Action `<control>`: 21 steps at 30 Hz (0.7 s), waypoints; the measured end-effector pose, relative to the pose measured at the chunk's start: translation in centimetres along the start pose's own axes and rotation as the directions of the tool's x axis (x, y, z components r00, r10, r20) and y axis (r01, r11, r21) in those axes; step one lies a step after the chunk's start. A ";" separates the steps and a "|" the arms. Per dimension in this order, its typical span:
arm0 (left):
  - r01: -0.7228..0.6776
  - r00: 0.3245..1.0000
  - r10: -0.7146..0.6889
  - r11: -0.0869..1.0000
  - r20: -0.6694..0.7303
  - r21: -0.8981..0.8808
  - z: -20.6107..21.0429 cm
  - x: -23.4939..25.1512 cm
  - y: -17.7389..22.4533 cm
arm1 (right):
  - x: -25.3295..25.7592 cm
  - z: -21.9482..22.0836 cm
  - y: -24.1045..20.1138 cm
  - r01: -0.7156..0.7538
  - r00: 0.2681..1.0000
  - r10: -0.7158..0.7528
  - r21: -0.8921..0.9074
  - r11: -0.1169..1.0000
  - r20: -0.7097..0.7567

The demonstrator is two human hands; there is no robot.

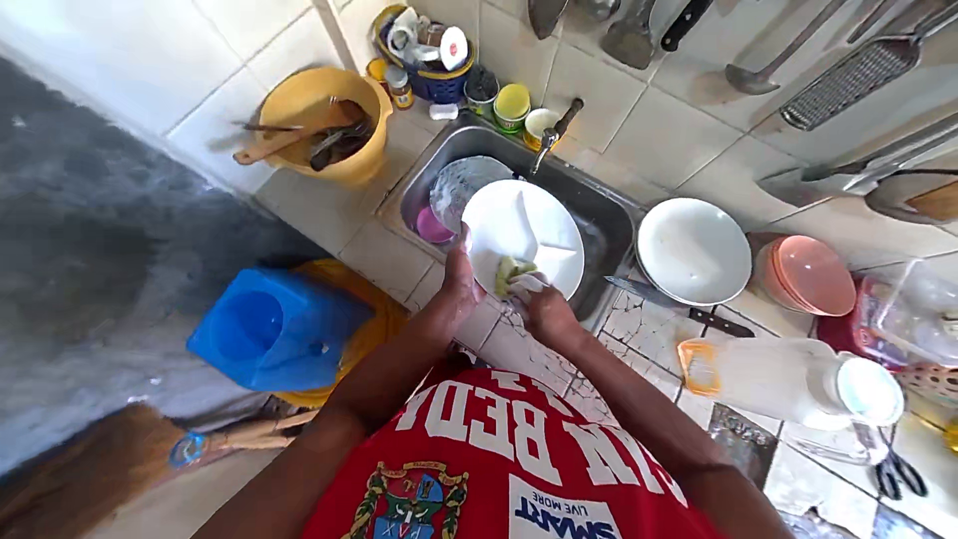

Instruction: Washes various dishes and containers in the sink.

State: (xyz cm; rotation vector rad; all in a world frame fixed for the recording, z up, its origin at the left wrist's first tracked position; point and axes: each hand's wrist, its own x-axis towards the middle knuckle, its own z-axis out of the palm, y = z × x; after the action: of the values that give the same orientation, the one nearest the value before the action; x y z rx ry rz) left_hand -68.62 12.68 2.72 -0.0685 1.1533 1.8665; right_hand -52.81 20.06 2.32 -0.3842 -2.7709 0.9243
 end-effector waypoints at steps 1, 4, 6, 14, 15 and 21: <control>0.040 0.999 -0.040 0.999 0.009 0.021 0.0 0.8 0.8 | 2.1 0.5 0.0 0.062 0.998 -0.062 0.020 0.998 -0.015; 0.160 0.985 -0.163 0.986 0.050 0.051 -0.2 1.6 2.2 | 8.8 1.2 0.8 0.043 0.997 -0.047 -0.071 0.997 -0.057; 0.211 0.971 -0.217 0.975 0.100 0.066 -1.2 2.5 2.9 | 12.7 0.4 3.0 -0.137 0.989 0.121 -0.202 0.970 -0.089; 0.214 0.971 -0.212 0.977 0.107 -0.008 -2.4 6.9 4.7 | 10.8 -1.5 4.4 -0.562 0.824 0.510 -0.244 0.790 -0.246; 0.198 0.975 -0.197 0.980 0.103 -0.002 -2.2 7.1 4.9 | 9.5 -0.9 3.7 -0.592 0.800 0.530 -0.236 0.770 -0.281; 0.168 0.984 -0.169 0.986 0.053 0.020 -1.5 7.2 4.3 | 4.7 1.3 1.8 -0.382 0.893 0.315 -0.172 0.908 -0.323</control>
State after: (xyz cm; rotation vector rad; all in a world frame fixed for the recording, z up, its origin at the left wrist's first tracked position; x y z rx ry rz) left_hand -76.52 15.74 1.42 -0.1028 1.0902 1.6999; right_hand -57.29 22.16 0.64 -1.0032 -2.5805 0.5475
